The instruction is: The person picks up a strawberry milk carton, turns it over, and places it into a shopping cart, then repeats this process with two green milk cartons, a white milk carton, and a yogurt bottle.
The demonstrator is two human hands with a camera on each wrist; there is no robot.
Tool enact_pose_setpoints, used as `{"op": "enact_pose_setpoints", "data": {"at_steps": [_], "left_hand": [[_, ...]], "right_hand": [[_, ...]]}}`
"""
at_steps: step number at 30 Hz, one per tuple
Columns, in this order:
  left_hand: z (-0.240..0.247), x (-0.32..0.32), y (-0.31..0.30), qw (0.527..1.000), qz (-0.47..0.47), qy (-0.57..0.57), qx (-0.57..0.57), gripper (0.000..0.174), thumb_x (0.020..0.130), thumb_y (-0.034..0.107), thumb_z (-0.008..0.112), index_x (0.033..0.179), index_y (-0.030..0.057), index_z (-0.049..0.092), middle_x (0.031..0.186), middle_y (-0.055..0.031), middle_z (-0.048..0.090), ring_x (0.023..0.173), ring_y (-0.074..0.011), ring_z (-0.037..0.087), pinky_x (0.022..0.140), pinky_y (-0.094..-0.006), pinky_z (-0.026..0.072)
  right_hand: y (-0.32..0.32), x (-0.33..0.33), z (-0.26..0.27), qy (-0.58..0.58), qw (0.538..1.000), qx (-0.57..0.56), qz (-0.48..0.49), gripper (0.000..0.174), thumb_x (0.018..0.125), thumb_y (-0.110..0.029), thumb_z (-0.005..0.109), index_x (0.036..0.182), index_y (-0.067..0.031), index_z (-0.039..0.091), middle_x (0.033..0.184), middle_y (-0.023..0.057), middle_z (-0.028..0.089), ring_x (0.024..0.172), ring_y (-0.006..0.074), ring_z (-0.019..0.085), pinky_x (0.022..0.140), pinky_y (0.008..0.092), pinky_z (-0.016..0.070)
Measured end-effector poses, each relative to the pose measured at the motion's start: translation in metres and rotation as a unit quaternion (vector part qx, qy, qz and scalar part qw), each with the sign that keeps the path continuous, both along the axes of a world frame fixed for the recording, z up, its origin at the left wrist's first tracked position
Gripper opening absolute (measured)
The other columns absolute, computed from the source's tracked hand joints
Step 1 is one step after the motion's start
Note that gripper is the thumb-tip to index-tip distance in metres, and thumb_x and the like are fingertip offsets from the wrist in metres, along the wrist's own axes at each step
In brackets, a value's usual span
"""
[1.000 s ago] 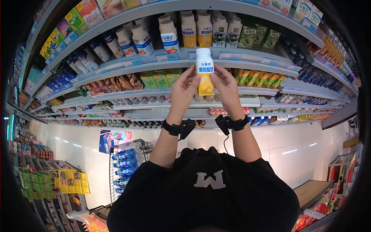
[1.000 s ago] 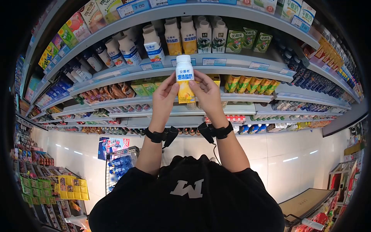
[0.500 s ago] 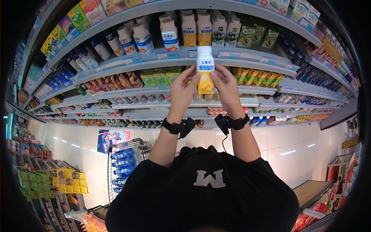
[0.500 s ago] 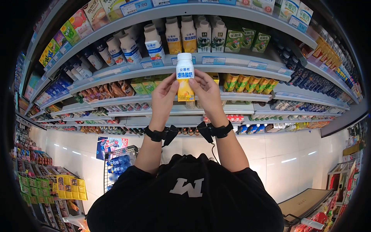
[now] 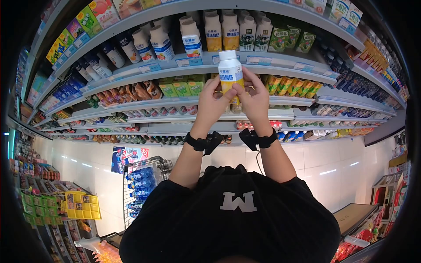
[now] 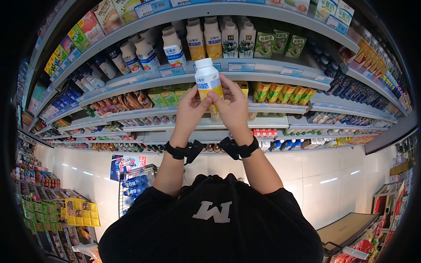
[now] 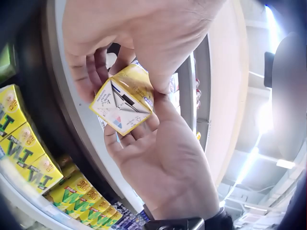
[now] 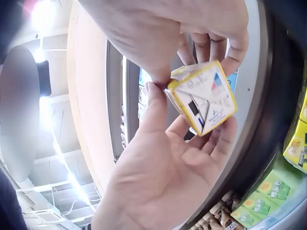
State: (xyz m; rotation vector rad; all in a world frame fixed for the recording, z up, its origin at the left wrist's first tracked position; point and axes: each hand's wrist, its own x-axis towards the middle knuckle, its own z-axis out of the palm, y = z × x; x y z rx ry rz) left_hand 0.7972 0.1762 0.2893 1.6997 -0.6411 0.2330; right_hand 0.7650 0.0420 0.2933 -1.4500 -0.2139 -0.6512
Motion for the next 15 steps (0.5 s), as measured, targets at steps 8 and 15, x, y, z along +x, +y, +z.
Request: {"op": "enact_pose_setpoints", "data": {"at_steps": [8,15], "left_hand": [[-0.004,0.003,0.003,0.96,-0.113,0.136,-0.217,0.044,0.094,0.012,0.055,0.132,-0.0066,0.042,0.119,-0.0119,0.058,0.102,-0.0126,0.058,0.083,-0.0234,0.0475],[-0.011,0.001,0.005,0.948,-0.13,0.19,-0.221,0.043,0.096,0.013,0.054,0.133,-0.0047,0.043,0.119,-0.0131,0.058,0.101,-0.0126,0.058,0.083,-0.0231,0.0466]], "right_hand": [[-0.009,-0.003,0.002,0.149,0.974,0.117,0.128,0.044,0.09,-0.019,0.064,0.125,0.0048,0.053,0.102,0.0042,0.057,0.076,0.0064,0.055,0.061,0.0204,0.0449],[-0.008,-0.006,0.004,0.132,0.984,0.086,0.089,0.04,0.09,-0.02,0.064,0.12,0.005,0.056,0.092,0.0018,0.055,0.066,0.0035,0.054,0.046,0.0181,0.0376]]}}
